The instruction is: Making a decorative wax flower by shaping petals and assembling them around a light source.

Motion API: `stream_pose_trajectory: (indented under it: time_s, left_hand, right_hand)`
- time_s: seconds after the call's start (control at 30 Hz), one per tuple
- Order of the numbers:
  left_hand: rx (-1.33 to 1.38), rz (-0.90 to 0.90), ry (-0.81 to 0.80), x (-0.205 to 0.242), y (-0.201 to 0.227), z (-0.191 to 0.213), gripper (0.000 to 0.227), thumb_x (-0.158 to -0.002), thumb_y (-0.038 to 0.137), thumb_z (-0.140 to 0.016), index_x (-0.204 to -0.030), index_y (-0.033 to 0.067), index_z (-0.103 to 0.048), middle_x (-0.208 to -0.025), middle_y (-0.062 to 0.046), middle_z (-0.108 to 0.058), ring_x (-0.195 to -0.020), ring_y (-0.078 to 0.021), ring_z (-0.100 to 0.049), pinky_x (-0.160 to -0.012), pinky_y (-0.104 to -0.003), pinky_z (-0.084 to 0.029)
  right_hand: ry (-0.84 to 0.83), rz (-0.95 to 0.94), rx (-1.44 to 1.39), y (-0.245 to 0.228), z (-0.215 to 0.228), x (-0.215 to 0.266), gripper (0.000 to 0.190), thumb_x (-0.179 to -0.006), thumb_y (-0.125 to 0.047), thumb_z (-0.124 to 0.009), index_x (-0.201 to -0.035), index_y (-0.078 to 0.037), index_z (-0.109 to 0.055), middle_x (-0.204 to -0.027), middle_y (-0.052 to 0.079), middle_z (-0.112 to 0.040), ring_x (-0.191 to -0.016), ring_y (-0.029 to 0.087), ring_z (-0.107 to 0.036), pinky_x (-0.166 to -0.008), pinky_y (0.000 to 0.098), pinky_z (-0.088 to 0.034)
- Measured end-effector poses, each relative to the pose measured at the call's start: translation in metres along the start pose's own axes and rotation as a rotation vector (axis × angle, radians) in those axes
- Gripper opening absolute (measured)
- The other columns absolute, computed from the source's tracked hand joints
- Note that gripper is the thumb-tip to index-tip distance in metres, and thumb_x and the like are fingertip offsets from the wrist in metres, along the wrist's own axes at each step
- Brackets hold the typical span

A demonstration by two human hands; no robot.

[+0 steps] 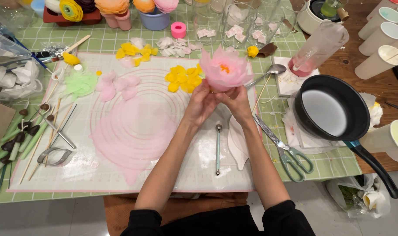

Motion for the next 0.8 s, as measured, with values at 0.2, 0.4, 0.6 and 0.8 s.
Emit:
stream_pose_trajectory:
  time_s: [0.2,0.4,0.6,0.8]
  left_hand:
    - [0.065,0.023,-0.071,0.001,0.001,0.005,0.056,-0.105,0.043,-0.057,-0.143,0.0027,-0.049,-0.137,-0.012,-0.063,-0.124,-0.0251,-0.064,-0.111,-0.043,-0.051]
    - [0.160,0.002,-0.091,0.000,-0.012,0.010,0.056,-0.117,0.049,-0.048,-0.145,-0.0003,-0.050,-0.130,-0.012,-0.064,-0.116,-0.0212,-0.066,-0.109,-0.044,-0.052]
    - [0.247,0.030,-0.105,0.000,-0.016,0.021,0.048,-0.122,0.039,-0.049,-0.154,0.0039,-0.045,-0.142,-0.007,-0.060,-0.119,-0.0139,-0.061,-0.107,-0.033,-0.049]
    - [0.138,0.090,0.040,-0.004,-0.033,0.055,0.059,-0.108,0.048,-0.046,-0.154,0.0120,-0.042,-0.149,-0.005,-0.055,-0.130,-0.0196,-0.059,-0.109,-0.038,-0.051]
  right_hand:
    - [-0.076,-0.037,-0.066,0.001,-0.007,0.004,0.060,-0.086,-0.017,-0.087,-0.133,0.002,-0.055,-0.122,0.007,-0.069,-0.109,0.015,-0.069,-0.091,0.0312,-0.060]
    - [0.031,0.028,0.047,-0.002,-0.009,0.009,0.057,-0.087,-0.013,-0.088,-0.132,0.003,-0.058,-0.125,0.007,-0.069,-0.114,0.014,-0.068,-0.098,0.0284,-0.057]
    - [0.047,0.086,0.210,-0.005,-0.009,0.009,0.058,-0.082,-0.013,-0.090,-0.130,0.002,-0.062,-0.125,0.006,-0.069,-0.114,0.013,-0.067,-0.100,0.0286,-0.056]
    - [-0.026,0.070,0.234,-0.004,-0.019,0.011,0.070,-0.075,-0.016,-0.094,-0.134,-0.001,-0.059,-0.131,0.005,-0.066,-0.121,0.015,-0.063,-0.105,0.0308,-0.053]
Point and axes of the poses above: each hand's wrist, its own x-axis away from the middle knuckle, its own z-axis out of the back of the hand, y = z × x, the point moved 5 cm from there along -x, towards the middle knuckle
